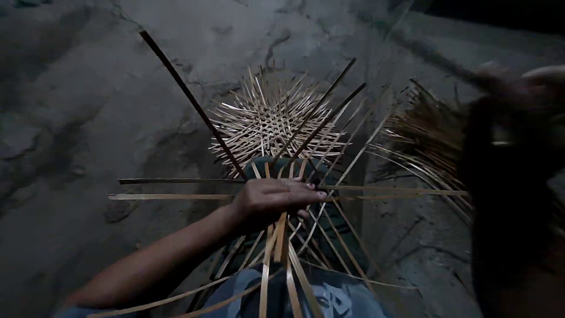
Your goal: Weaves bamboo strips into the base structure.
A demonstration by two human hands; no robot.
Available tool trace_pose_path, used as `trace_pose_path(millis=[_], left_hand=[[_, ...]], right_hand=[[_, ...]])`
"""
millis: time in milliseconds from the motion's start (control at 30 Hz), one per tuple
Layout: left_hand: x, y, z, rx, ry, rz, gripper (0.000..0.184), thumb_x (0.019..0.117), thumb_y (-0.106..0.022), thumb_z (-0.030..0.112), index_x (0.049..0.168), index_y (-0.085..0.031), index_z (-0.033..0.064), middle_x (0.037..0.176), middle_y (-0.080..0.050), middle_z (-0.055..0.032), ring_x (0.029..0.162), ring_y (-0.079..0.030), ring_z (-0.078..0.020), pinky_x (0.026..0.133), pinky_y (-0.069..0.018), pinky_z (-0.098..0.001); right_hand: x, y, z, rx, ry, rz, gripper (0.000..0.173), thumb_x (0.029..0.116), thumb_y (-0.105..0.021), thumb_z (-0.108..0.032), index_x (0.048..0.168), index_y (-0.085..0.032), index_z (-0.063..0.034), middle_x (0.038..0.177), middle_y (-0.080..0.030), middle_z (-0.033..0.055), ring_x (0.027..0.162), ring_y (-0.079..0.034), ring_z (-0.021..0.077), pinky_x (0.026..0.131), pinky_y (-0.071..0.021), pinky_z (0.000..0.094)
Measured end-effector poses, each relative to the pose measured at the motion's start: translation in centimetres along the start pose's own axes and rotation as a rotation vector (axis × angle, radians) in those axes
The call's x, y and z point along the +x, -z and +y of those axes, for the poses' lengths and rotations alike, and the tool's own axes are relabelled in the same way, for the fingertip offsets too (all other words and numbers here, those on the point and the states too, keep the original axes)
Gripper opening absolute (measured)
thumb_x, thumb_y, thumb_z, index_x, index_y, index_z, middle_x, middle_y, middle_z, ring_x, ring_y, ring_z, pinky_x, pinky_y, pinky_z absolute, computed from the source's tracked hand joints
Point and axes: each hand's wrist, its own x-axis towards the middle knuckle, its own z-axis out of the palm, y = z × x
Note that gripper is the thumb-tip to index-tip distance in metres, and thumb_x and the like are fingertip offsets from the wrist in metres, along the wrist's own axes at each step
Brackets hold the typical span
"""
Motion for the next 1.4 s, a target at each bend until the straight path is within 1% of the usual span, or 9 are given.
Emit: trace_pose_path(millis=[100,333,467,633,767,867,1033,1167,1400], left_hand=[[-0.7,-0.9,0.7,-0.013,-0.011,0.013,0.026,0.1031,-0.062,0.019,0.119,-0.072,0.0018,0.117,-0.076,-0.0125,0.117,-0.07,-0.025,0.106,-0.0562,-0.0412],[-0.6,-0.6,1.0,0.195,0.157,0.265,0.026,0.1018,-0.063,0.015,0.123,-0.069,0.0016,0.128,-0.071,-0.0098,0.124,-0.065,-0.0168,0.115,-0.0467,-0.042],[-1.6,0.3,-2.0,0.545,0.778,0.525,0.094,0.0978,-0.069,0.032,0.164,-0.009,0.0042,0.17,-0.013,-0.0171,0.154,-0.026,-0.0239,0.124,-0.0286,-0.0412],[-7.0,-4.6,-6.1,0.847,0.974,-0.058,0.059,0.0996,-0.06,0.036,0.156,-0.043,0.0324,0.167,-0.029,-0.0155,0.154,-0.012,-0.0511,0.109,-0.0066,-0.0854],[-8.0,-5.5,-6.7,0.865,1.074,-0.118,0.054,0.102,-0.05,0.044,0.155,-0.044,0.0382,0.163,-0.037,-0.0106,0.154,-0.013,-0.0485,0.11,-0.0011,-0.0839],[-7.8,-5.7,-6.7,0.904,1.087,-0.123,0.059,0.1016,-0.05,0.045,0.158,-0.034,0.0438,0.169,-0.023,-0.0126,0.156,-0.008,-0.0457,0.112,0.0005,-0.0815],[-7.2,-5.3,-7.1,0.849,1.134,-0.219,0.057,0.1031,-0.037,0.056,0.159,-0.029,0.0492,0.172,-0.018,-0.0035,0.158,-0.001,-0.0395,0.113,0.0037,-0.0809],[-7.8,-5.6,-7.5,0.911,1.089,-0.143,0.06,0.0999,-0.037,0.067,0.156,-0.036,0.0465,0.168,-0.027,-0.0083,0.157,-0.008,-0.0429,0.111,0.001,-0.0829],[-7.2,-5.2,-7.1,0.843,1.137,-0.197,0.07,0.0967,-0.037,0.073,0.161,-0.025,0.0472,0.172,-0.014,-0.0073,0.158,0.003,-0.0413,0.11,0.0041,-0.0835]], right_hand=[[-0.5,-7.2,-3.8,0.264,0.006,-0.234,0.028,0.1031,-0.058,-0.013,0.126,-0.074,-0.0132,0.111,-0.066,0.0168,0.1,-0.062,0.023,0.092,-0.0518,0.037],[-8.5,-17.6,-4.1,0.517,-0.323,-0.718,0.02,0.0938,-0.066,-0.001,0.112,-0.075,-0.0031,0.11,-0.074,0.0134,0.101,-0.072,0.0255,0.094,-0.0575,0.0472],[-9.3,-18.5,-4.3,0.446,-0.311,-0.792,0.021,0.0961,-0.063,-0.004,0.112,-0.076,-0.0062,0.114,-0.073,0.0139,0.111,-0.068,0.0296,0.102,-0.0515,0.0509],[-10.4,-18.1,-4.5,0.278,-0.284,-0.635,0.024,0.0956,-0.068,-0.013,0.118,-0.076,-0.0137,0.116,-0.073,0.0105,0.114,-0.066,0.034,0.101,-0.0477,0.0586],[-10.2,-15.2,-3.3,0.177,-0.303,-0.547,0.027,0.1001,-0.065,-0.02,0.123,-0.073,-0.0101,0.12,-0.07,0.016,0.115,-0.065,0.036,0.101,-0.0493,0.0561],[-10.7,-13.6,-2.0,0.153,-0.332,-0.64,0.031,0.1021,-0.062,-0.024,0.129,-0.07,-0.0115,0.123,-0.067,0.0169,0.118,-0.063,0.0361,0.103,-0.0495,0.0549],[-11.2,-13.0,-1.8,0.207,-0.355,-0.778,0.041,0.0942,-0.071,-0.01,0.135,-0.067,-0.0155,0.123,-0.066,0.0191,0.111,-0.066,0.039,0.093,-0.0547,0.0583],[-11.2,-13.1,-2.2,0.227,-0.362,-0.789,0.037,0.0904,-0.07,0.002,0.124,-0.072,-0.0137,0.12,-0.068,0.017,0.113,-0.065,0.0399,0.095,-0.0535,0.0599],[-10.4,-13.9,0.5,0.334,-0.266,-0.701,0.035,0.0899,-0.067,0.007,0.121,-0.074,-0.0084,0.117,-0.07,0.0176,0.109,-0.067,0.0357,0.097,-0.0543,0.0531]])
